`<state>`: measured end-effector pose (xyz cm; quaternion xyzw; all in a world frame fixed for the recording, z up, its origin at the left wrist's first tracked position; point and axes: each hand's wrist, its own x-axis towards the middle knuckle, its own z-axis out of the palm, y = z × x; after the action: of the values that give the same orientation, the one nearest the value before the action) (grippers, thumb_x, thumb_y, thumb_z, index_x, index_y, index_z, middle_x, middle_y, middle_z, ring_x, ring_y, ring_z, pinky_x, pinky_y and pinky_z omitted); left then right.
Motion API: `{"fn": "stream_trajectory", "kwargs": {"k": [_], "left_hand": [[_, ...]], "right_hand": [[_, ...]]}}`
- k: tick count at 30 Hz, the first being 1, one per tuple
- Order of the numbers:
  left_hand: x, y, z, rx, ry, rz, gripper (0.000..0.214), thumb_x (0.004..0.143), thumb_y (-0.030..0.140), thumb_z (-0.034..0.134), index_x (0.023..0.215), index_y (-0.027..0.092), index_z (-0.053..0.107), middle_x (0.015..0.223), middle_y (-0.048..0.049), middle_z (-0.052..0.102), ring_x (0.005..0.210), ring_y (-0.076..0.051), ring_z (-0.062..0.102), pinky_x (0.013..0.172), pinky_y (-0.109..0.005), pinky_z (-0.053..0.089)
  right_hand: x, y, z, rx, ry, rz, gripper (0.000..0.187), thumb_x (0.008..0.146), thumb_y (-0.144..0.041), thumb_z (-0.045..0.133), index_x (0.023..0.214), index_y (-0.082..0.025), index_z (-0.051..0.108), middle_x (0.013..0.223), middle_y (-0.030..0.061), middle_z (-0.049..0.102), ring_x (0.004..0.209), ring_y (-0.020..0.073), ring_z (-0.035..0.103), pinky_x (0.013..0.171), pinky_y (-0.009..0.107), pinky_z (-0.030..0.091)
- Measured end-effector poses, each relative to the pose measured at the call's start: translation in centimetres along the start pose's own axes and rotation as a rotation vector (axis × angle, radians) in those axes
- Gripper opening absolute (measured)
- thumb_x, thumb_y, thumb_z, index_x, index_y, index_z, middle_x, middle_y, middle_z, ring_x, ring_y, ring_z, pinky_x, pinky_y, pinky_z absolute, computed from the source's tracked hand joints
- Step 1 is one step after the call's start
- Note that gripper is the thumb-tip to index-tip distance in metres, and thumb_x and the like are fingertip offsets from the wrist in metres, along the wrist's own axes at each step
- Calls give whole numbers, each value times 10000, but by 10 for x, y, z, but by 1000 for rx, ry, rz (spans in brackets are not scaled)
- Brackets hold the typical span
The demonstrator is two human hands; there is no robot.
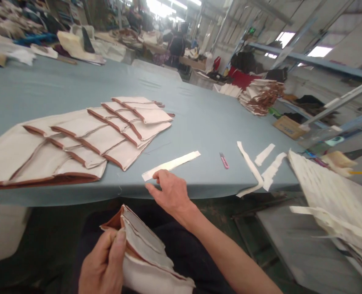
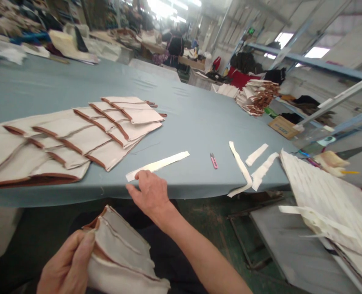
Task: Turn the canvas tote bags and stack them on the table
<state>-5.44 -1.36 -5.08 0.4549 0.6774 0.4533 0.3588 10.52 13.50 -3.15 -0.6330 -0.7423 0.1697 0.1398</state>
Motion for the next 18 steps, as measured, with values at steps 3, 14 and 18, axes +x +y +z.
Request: {"fn": "stream_trajectory", "kwargs": {"k": [3, 14, 18], "left_hand": [[3, 0, 2, -26, -28, -14, 443, 1088, 517, 570, 724, 268, 533, 626, 55, 540, 585, -173, 505, 570, -268, 412], [10, 6, 6, 29, -11, 3, 407, 1033, 477, 582, 689, 260, 602, 592, 65, 581, 553, -158, 547, 570, -262, 415], [16, -2, 3, 118, -9, 89, 390, 1047, 485, 564, 736, 264, 648, 611, 51, 649, 572, -174, 618, 627, -265, 480]], "right_hand": [[15, -3, 18, -87, -9, -8, 349, 1038, -471, 808, 1217, -181, 736, 1255, 143, 788, 1146, 307, 756, 877, 357, 536], [21, -2, 22, -162, -73, -9, 199, 1178, -333, 580, 1178, -199, 728, 1268, 134, 772, 1122, 263, 758, 824, 313, 503], [31, 4, 20, -52, -95, -13, 172, 1151, -273, 587, 1125, -182, 730, 1197, 136, 793, 1050, 261, 750, 843, 329, 491]]}}
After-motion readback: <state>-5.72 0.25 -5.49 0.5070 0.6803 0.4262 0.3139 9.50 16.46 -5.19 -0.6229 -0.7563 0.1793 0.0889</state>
